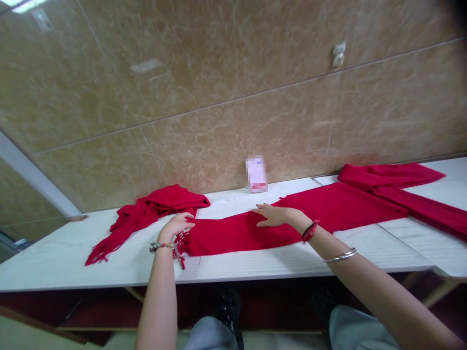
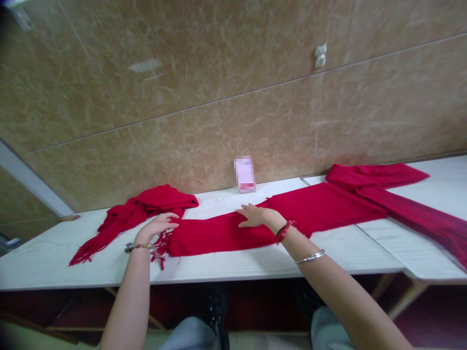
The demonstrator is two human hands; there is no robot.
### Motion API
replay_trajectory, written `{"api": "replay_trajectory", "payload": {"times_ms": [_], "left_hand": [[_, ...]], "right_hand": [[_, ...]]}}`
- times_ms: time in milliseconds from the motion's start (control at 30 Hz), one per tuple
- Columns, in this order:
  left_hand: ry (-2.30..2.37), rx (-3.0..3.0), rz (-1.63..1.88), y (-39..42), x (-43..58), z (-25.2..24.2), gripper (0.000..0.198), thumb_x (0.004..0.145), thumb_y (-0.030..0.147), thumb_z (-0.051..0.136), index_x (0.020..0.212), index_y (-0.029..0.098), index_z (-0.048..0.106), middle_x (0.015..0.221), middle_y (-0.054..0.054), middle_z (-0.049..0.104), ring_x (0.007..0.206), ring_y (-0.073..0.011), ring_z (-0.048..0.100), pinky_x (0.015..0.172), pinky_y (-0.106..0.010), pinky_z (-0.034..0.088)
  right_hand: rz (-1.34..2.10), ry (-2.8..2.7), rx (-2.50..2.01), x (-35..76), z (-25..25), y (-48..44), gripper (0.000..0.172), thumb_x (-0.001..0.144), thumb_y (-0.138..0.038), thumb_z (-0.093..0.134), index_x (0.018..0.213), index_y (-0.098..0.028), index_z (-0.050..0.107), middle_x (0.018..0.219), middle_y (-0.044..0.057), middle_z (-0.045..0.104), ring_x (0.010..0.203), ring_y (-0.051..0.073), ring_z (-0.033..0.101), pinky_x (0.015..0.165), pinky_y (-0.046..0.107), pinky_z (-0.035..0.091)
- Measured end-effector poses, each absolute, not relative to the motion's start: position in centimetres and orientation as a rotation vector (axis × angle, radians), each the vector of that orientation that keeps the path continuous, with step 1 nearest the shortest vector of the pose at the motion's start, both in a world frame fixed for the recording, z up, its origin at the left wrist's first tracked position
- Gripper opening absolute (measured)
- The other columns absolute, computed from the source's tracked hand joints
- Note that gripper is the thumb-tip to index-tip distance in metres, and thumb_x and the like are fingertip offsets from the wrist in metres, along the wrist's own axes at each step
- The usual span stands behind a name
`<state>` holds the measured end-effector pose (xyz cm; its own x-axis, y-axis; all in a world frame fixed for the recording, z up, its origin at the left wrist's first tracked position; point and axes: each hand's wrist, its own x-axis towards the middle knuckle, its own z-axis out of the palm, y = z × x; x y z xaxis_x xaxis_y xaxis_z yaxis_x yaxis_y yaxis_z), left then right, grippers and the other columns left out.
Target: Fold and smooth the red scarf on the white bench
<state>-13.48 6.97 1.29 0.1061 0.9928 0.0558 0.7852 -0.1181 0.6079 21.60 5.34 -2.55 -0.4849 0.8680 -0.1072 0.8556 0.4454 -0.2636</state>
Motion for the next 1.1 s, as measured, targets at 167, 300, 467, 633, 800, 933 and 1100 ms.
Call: {"api": "replay_trajectory", "payload": {"times_ms": [167,300,467,633,800,933,1100], "left_hand": [[1.986,2.152,0.647,7.5,-10.7,1.4,0.04,0.071,0.024,0.05,0.111,0.019,0.052,0.114,-0.011,0.056,0.108,-0.023,0.05,0.092,-0.033,0.036],[2.274,2.091,0.04,6.5,-7.8,0.8,0.066,0.065,0.033,0.06,0.127,0.023,0.039,0.139,-0.016,0.028,0.126,-0.0403,0.022,0.095,-0.057,0.023],[1.66,2.686,0.034,2.8,-4.5,1.4,0.042,0.073,0.027,0.053,0.115,0.021,0.049,0.122,-0.01,0.044,0.113,-0.0251,0.042,0.095,-0.035,0.032],[1.208,2.81,-0.146,-0.1,-2.8,0.4,0.026,0.07,0.01,0.051,0.094,0.018,0.055,0.097,-0.005,0.053,0.091,-0.0176,0.052,0.081,-0.024,0.041],[1.304,2.97,-0.106,-0.3,-2.6,-0.2,0.036,0.073,-0.002,0.036,0.098,0.017,0.055,0.101,-0.008,0.057,0.091,-0.0181,0.054,0.076,-0.024,0.041],[1.326,3.011,-0.152,-0.3,-2.7,1.3,0.024,0.078,0.008,0.041,0.093,0.018,0.056,0.095,-0.006,0.059,0.087,-0.0182,0.056,0.074,-0.026,0.043],[1.409,3.039,-0.081,-1.0,-2.8,3.3,0.024,0.079,0.008,0.039,0.093,0.018,0.055,0.097,-0.005,0.058,0.089,-0.0164,0.055,0.078,-0.025,0.043]], "right_hand": [[0.56,-2.732,-1.272,19.7,-0.9,3.5,0.076,0.071,-0.052,0.056,0.136,-0.021,0.032,0.14,0.007,0.033,0.125,0.026,0.033,0.103,0.036,0.027],[0.61,-2.792,-1.257,19.2,-1.1,2.4,0.075,0.068,-0.044,0.062,0.134,-0.019,0.036,0.14,0.008,0.033,0.126,0.027,0.031,0.102,0.035,0.028],[0.582,-2.882,-1.162,20.0,-0.5,0.8,0.079,0.068,-0.038,0.063,0.135,-0.014,0.031,0.141,0.011,0.028,0.129,0.025,0.025,0.104,0.036,0.025],[0.442,-2.951,-1.142,21.6,0.7,-1.2,0.07,0.071,-0.023,0.06,0.134,-0.011,0.032,0.14,0.012,0.032,0.128,0.023,0.028,0.104,0.032,0.025],[0.356,-2.92,-1.169,23.6,0.2,-2.8,0.058,0.072,-0.011,0.05,0.129,-0.01,0.042,0.13,0.012,0.046,0.118,0.023,0.043,0.099,0.032,0.034],[0.217,-2.785,-1.154,24.3,-1.1,-3.4,0.057,0.068,-0.002,0.042,0.123,-0.014,0.05,0.123,0.01,0.054,0.11,0.019,0.051,0.091,0.027,0.039],[-0.051,-2.674,-1.234,24.0,-2.6,-3.5,0.038,0.077,-0.006,0.04,0.11,-0.015,0.058,0.103,0.011,0.064,0.095,0.019,0.058,0.08,0.027,0.044]]}}
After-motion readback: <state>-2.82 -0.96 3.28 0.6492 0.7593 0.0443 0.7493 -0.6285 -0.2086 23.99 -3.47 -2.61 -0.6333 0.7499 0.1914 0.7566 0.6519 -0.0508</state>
